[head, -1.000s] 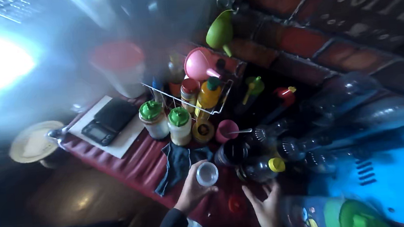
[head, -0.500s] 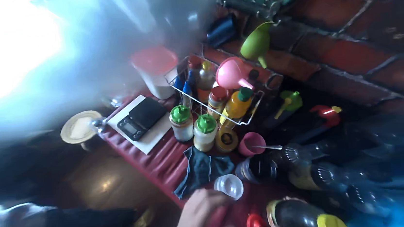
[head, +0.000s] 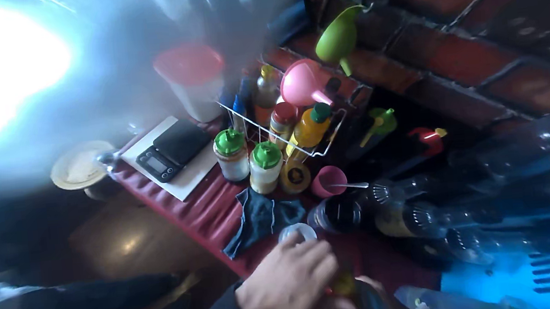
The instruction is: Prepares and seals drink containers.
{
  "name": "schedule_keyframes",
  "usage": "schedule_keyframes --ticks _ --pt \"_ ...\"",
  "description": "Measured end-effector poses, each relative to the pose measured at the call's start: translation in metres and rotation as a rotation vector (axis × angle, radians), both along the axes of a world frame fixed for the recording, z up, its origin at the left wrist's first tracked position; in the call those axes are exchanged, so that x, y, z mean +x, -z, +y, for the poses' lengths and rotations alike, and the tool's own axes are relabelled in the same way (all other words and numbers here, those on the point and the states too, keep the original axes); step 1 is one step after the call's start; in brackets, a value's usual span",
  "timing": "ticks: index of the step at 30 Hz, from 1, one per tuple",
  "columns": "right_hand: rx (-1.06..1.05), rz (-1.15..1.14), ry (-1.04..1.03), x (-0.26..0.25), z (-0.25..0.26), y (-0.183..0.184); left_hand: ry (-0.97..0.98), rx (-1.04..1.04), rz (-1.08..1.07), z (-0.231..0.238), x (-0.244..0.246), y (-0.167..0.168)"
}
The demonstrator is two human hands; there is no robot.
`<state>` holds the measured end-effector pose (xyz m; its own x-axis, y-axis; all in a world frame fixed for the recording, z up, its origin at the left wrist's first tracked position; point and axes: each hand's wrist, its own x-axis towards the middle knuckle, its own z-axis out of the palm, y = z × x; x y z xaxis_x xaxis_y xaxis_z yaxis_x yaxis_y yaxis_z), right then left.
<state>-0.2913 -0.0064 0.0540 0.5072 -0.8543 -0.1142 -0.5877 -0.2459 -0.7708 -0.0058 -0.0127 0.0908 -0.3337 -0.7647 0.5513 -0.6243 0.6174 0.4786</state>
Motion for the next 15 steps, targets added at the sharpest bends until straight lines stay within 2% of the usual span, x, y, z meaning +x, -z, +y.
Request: schedule_keyframes --ticks 4,6,9,12,15 --pt "-0.006 0.141 0.047 0.005 -0.005 -0.006 -0.23 0.259 0.402 0.004 0.03 0.025" --pt "-0.035 0.135 0.063 0.005 -0.008 -0.005 -0.268 0.364 0.683 0.005 0.037 0.059" --pt "-0.045 0.186 0.067 0.009 -0.013 -0.004 -0.3 0.461 1.034 0.002 0.019 0.114" --pt "-0.023 0.305 0.06 0.011 -0.014 -0.01 -0.271 0.493 1.163 -0.007 -0.01 0.148" --pt "0.056 0.452 0.052 0.015 -0.016 -0.024 -0.27 0.476 1.255 -0.017 -0.032 0.165"
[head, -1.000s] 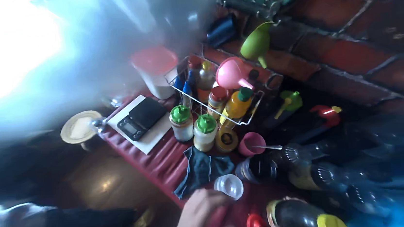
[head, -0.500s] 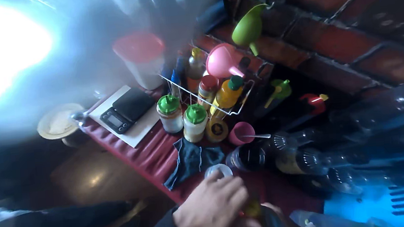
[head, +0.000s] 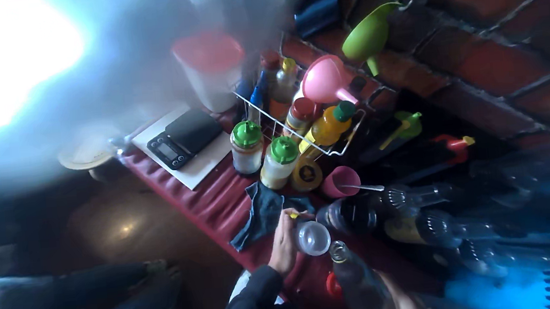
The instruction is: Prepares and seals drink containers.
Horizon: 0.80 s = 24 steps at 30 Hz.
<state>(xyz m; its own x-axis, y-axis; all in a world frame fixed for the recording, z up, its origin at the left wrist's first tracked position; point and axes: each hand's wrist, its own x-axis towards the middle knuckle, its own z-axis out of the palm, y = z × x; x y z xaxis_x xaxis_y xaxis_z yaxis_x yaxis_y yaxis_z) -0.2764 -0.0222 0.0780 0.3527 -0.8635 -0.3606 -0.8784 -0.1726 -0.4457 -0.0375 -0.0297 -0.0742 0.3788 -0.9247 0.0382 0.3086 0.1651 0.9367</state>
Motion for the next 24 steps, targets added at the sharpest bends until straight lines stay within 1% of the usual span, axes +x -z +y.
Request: schedule_keyframes --ticks 3,8,13,20,24 --pt "0.05 0.044 0.007 0.001 0.0 -0.01 -0.041 -0.002 0.022 -0.006 -0.012 0.01" --pt "0.105 0.078 -0.013 -0.002 0.0 -0.014 -0.05 -0.07 0.077 -0.01 -0.016 0.017" --pt "0.162 0.098 -0.04 0.001 -0.001 -0.026 -0.064 -0.096 0.035 -0.013 -0.012 0.014" --pt "0.227 0.172 -0.042 0.002 -0.002 -0.03 -0.019 -0.082 0.014 -0.014 -0.008 0.015" --pt "0.235 0.171 -0.035 0.001 -0.002 -0.032 -0.021 -0.065 0.021 -0.015 -0.008 0.015"
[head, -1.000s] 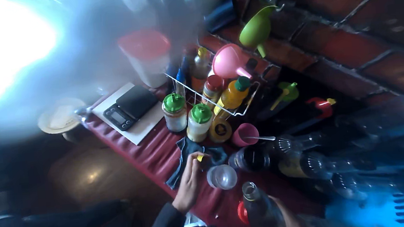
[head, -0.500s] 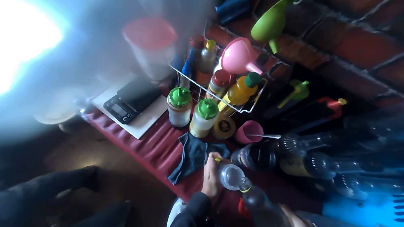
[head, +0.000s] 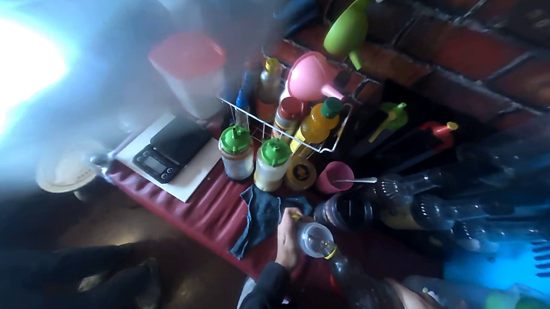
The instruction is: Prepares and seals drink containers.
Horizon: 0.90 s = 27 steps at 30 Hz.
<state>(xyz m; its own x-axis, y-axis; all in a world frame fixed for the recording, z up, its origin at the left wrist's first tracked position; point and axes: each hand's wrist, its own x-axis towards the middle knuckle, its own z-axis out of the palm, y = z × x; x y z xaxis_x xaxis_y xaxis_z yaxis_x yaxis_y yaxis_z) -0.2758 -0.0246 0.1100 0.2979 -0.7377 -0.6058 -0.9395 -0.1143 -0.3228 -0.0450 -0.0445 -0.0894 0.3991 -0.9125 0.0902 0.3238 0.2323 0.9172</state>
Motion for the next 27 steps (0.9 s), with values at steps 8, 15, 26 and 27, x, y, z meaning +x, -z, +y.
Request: schedule_keyframes --ticks 8,15,26,27 --pt "0.082 0.04 0.017 0.0028 -0.0022 -0.0068 0.008 0.03 0.016 0.0007 0.0035 0.0014" --pt "0.096 0.025 0.044 0.0024 -0.0026 -0.0062 0.022 0.046 0.058 0.0009 0.007 0.0031" --pt "0.089 0.021 0.018 -0.0003 -0.0046 -0.0031 0.031 0.03 0.053 0.0007 0.0071 0.0032" --pt "0.091 0.025 0.016 -0.0003 -0.0049 -0.0026 0.031 0.035 0.056 0.0008 0.0075 0.0033"
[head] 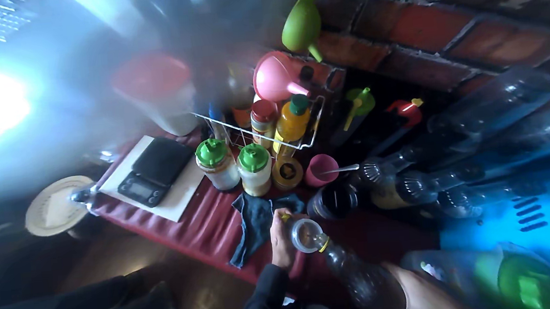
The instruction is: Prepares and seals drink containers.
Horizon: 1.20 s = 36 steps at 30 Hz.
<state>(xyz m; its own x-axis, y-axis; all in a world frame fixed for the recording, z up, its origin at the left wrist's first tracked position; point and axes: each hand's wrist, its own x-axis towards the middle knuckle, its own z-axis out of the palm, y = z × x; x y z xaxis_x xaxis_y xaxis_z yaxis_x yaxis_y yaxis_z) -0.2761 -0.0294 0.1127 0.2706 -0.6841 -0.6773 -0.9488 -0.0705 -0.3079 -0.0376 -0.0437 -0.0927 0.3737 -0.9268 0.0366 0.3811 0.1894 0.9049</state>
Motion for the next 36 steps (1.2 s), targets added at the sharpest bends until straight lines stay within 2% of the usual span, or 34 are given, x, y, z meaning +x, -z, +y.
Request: schedule_keyframes --ticks 7,15,32,36 --pt "-0.012 -0.011 -0.017 0.001 -0.003 -0.004 0.053 -0.03 0.015 0.0 0.001 -0.002" --pt "-0.023 -0.029 -0.039 0.001 -0.006 -0.005 0.078 -0.072 -0.072 -0.001 0.009 -0.001" --pt "-0.02 -0.019 -0.061 0.003 -0.009 -0.009 -0.05 0.005 -0.269 0.029 0.07 -0.005" --pt "-0.028 -0.019 -0.068 0.002 -0.008 -0.007 -0.111 0.027 -0.232 0.035 0.075 -0.01"
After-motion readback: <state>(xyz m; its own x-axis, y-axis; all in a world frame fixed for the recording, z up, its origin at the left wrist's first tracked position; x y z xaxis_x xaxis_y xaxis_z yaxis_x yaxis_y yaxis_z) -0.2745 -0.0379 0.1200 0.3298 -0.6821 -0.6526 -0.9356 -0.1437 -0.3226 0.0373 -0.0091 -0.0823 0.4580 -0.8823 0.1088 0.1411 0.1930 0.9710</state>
